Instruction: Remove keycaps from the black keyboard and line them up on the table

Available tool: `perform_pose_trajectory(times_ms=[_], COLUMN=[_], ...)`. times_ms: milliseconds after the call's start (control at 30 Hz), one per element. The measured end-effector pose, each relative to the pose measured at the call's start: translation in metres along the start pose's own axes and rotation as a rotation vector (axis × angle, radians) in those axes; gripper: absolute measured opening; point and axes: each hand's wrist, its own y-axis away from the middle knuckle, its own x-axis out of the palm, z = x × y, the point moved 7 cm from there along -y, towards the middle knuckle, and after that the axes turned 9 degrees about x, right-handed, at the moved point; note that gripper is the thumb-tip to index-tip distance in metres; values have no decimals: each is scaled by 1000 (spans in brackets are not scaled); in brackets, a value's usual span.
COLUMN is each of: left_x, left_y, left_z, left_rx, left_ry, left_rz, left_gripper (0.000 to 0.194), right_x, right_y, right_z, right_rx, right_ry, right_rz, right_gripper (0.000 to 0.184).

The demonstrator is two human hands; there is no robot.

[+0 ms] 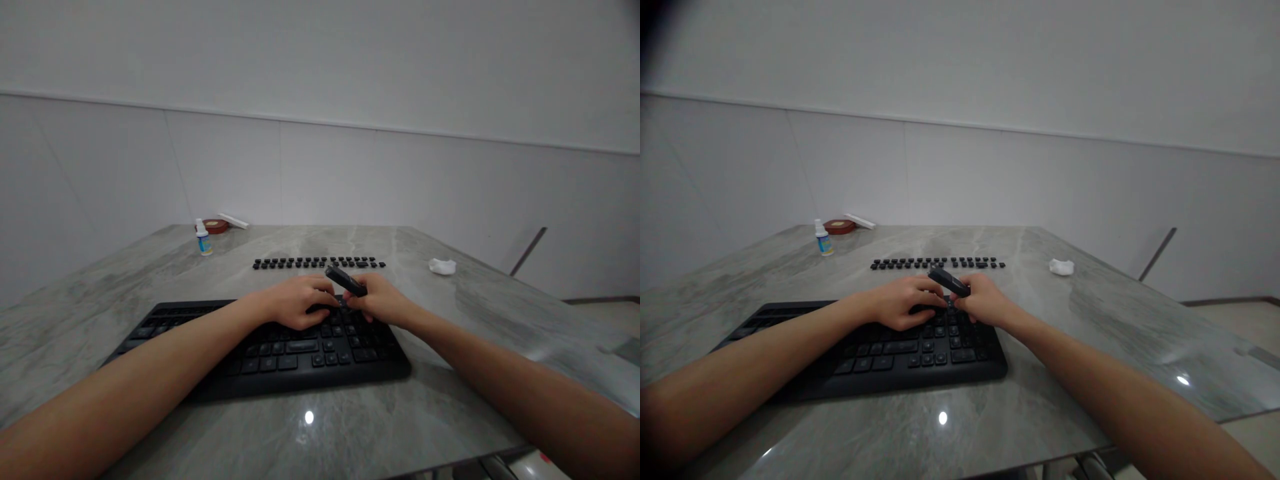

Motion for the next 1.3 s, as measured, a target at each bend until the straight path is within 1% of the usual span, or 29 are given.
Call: perform_pose_trajectory(times_ms=[133,267,467,567,667,733,767,900,933,1033,1133,1200,1300], left_x=[2,2,1,1,3,3,3,5,5,5,5,5,5], left_y=[1,0,-4,-6,-6,-6,-6,-6,-6,-6,-6,-6,-6], left_z=[2,0,-4,-7,-10,-9,-9,-8,-8,-7,-7,-7,-7], left_rx=[-10,-3,-23,-11,1,-9,-13,-14,-13,-14,-17,-24,-27], left_ry=[-3,6,0,-6,-4,11,21,42,42,52,65,73,80], left_rz=[5,21,83,104,129,134,136,154,156,145,134,135,149], left_gripper=[30,33,39,42,41,41,42,41,41,42,42,41,39], right_x=[1,1,-1,0,1,1,2,10,11,9,10,10,10], right_y=[2,2,3,3,4,4,3,0,-1,-1,-1,0,0], right_z=[-1,-6,-10,-10,-8,-6,-5,-1,-1,0,-4,-7,-10], right_rx=[-8,20,27,2,-16,-27,-34,-41,-43,-47,29,89,132], right_ry=[-126,-284,-377,-389,-406,-437,-459,-521,-519,-487,-430,-402,-402], right_rz=[-170,-269,-319,-319,-310,-275,-234,34,79,133,184,226,270], right_gripper=[8,9,6,7,8,7,7,12,14,20,31,41,54])
